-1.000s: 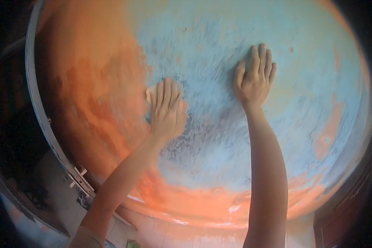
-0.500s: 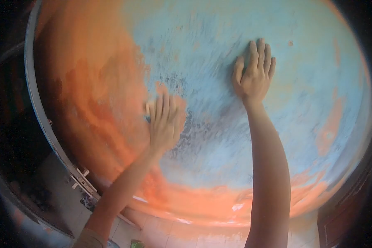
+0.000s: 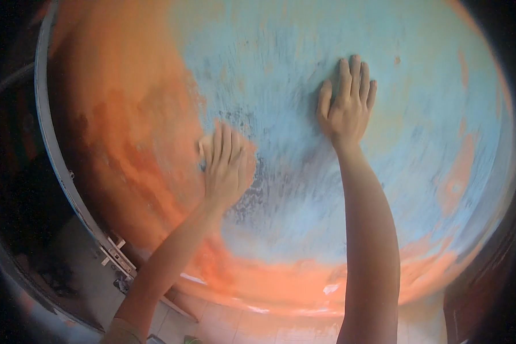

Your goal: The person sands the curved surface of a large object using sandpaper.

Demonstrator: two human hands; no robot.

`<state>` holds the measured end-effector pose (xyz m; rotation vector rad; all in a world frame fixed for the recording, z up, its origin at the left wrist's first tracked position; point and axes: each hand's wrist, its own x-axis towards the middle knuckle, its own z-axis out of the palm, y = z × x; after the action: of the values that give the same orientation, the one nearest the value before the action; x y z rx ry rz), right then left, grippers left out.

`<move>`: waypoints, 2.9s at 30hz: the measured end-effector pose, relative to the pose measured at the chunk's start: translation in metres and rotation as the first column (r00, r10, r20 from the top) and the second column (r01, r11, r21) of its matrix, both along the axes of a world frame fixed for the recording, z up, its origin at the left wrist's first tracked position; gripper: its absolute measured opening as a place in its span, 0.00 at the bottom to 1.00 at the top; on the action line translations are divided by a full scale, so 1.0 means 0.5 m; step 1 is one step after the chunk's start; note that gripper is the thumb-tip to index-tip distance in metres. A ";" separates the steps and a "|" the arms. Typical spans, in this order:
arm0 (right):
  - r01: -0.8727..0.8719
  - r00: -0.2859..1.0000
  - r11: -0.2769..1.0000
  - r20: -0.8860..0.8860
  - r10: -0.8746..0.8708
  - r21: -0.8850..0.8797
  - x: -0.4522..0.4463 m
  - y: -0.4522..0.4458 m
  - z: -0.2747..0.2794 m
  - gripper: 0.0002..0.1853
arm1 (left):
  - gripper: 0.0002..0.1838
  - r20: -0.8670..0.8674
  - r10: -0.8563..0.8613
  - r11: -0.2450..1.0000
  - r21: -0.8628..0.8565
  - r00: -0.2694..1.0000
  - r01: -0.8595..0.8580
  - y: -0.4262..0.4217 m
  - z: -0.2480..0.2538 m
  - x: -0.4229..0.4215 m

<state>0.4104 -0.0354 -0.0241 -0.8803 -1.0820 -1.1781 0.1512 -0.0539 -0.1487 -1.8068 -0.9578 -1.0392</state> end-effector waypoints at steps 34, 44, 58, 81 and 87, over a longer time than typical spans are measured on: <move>-0.036 0.999 0.999 0.012 0.036 0.035 -0.002 -0.001 -0.001 0.26 | 0.27 0.127 -0.166 0.984 0.090 0.978 0.156 0.032 0.106 0.003; -0.039 0.999 0.999 0.009 0.038 0.020 0.001 0.005 -0.003 0.27 | 0.27 0.070 -0.002 0.991 -0.133 0.998 0.011 0.002 -0.163 -0.032; -0.016 0.999 0.999 0.031 0.015 0.031 0.008 0.009 0.002 0.27 | 0.29 0.034 -0.121 0.984 -0.128 0.992 0.124 0.011 -0.175 -0.025; -0.009 1.000 1.000 0.025 0.008 0.021 -0.004 0.000 -0.001 0.26 | 0.27 0.141 -0.287 0.943 0.213 0.947 0.254 0.038 0.068 0.000; -0.013 1.000 1.000 0.015 0.012 0.010 0.000 0.001 -0.005 0.26 | 0.29 0.113 -0.110 0.989 -0.091 0.988 0.120 -0.003 -0.196 -0.014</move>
<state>0.4104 -0.0350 -0.0265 -0.8573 -1.0916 -1.1804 0.1440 -0.0552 -0.2468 -1.9214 -0.9931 -1.1899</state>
